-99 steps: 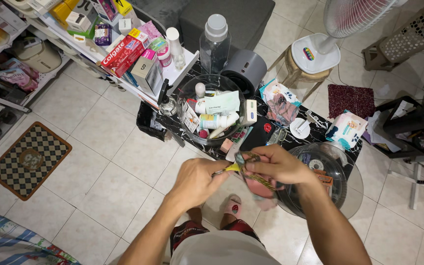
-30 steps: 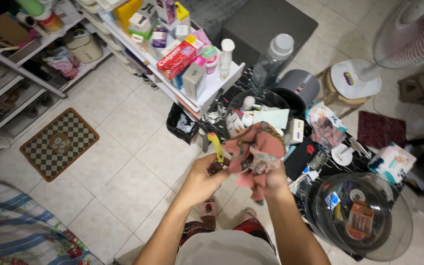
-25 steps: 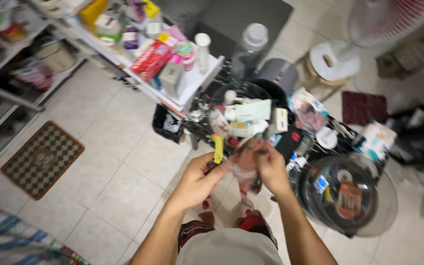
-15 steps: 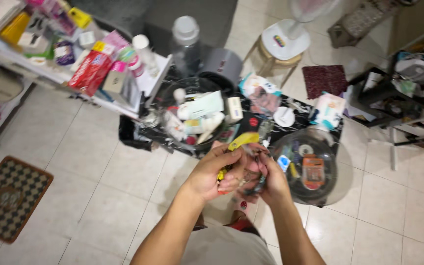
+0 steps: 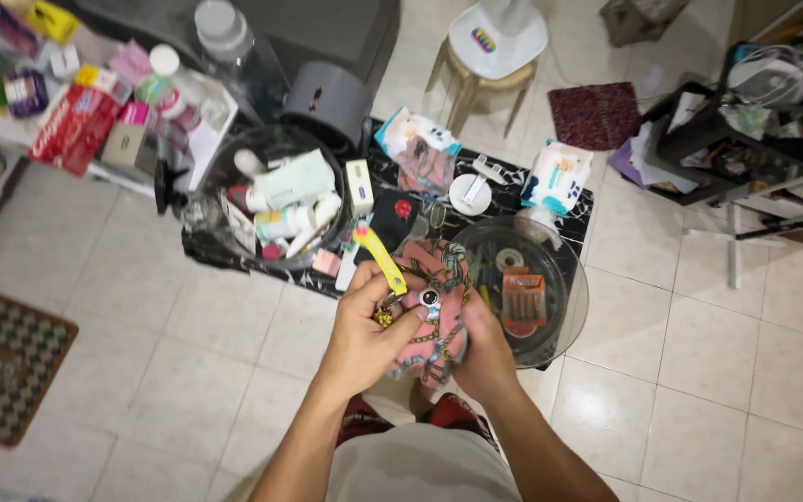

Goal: The person organizes various small items on a cluttered table, moving them between two clear plastic bowls. They handle items such as hair clips, tape, and small boxes, then wipe the inside of one bowl with a cloth before continuing to sort the items.

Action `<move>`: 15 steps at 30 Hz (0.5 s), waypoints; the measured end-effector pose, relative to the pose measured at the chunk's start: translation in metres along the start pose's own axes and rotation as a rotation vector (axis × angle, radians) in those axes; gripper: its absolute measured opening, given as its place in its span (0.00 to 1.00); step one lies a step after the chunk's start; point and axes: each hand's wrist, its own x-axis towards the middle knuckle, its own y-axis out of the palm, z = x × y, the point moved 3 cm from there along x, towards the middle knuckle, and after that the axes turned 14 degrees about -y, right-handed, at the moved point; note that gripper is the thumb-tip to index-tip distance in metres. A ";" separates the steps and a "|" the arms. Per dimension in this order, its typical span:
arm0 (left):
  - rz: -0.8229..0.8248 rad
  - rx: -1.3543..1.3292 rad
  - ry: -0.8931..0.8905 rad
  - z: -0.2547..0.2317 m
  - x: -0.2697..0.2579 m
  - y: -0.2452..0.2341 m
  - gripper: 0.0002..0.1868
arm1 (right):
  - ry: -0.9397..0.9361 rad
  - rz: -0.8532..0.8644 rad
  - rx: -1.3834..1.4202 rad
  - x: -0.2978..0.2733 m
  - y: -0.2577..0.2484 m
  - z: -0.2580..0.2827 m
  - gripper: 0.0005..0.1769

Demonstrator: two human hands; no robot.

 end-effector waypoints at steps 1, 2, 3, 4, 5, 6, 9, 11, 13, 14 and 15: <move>-0.031 0.017 0.028 -0.002 -0.003 0.003 0.16 | 0.014 0.018 0.069 0.001 -0.004 0.000 0.30; -0.061 0.035 0.056 -0.005 -0.006 0.006 0.17 | 0.023 0.025 -0.106 -0.002 -0.012 0.000 0.25; -0.091 0.054 0.082 -0.006 -0.010 0.008 0.18 | 0.032 0.034 -0.282 -0.005 -0.022 0.000 0.21; -0.065 -0.001 -0.007 -0.002 -0.012 0.012 0.18 | 0.039 0.047 -0.457 -0.007 -0.034 -0.003 0.17; -0.032 -0.055 -0.097 0.003 -0.013 0.017 0.18 | -0.053 0.049 -0.606 -0.007 -0.043 -0.005 0.15; 0.001 -0.110 -0.186 0.010 -0.015 0.021 0.18 | -0.146 0.051 -0.754 -0.007 -0.051 -0.005 0.13; 0.035 -0.085 -0.196 0.037 -0.013 0.031 0.25 | -0.255 -0.026 -0.875 -0.008 -0.062 -0.005 0.13; 0.022 -0.112 -0.205 0.062 -0.007 0.037 0.12 | -0.193 -0.124 -0.769 -0.002 -0.067 0.000 0.15; 0.027 -0.158 -0.166 0.081 -0.008 0.038 0.05 | -0.059 -0.249 -0.580 0.002 -0.070 0.007 0.18; 0.040 -0.192 -0.121 0.087 -0.009 0.039 0.05 | -0.011 -0.279 -0.537 0.003 -0.070 0.013 0.16; 0.052 -0.223 -0.071 0.091 -0.007 0.040 0.06 | 0.032 -0.305 -0.492 0.005 -0.071 0.020 0.15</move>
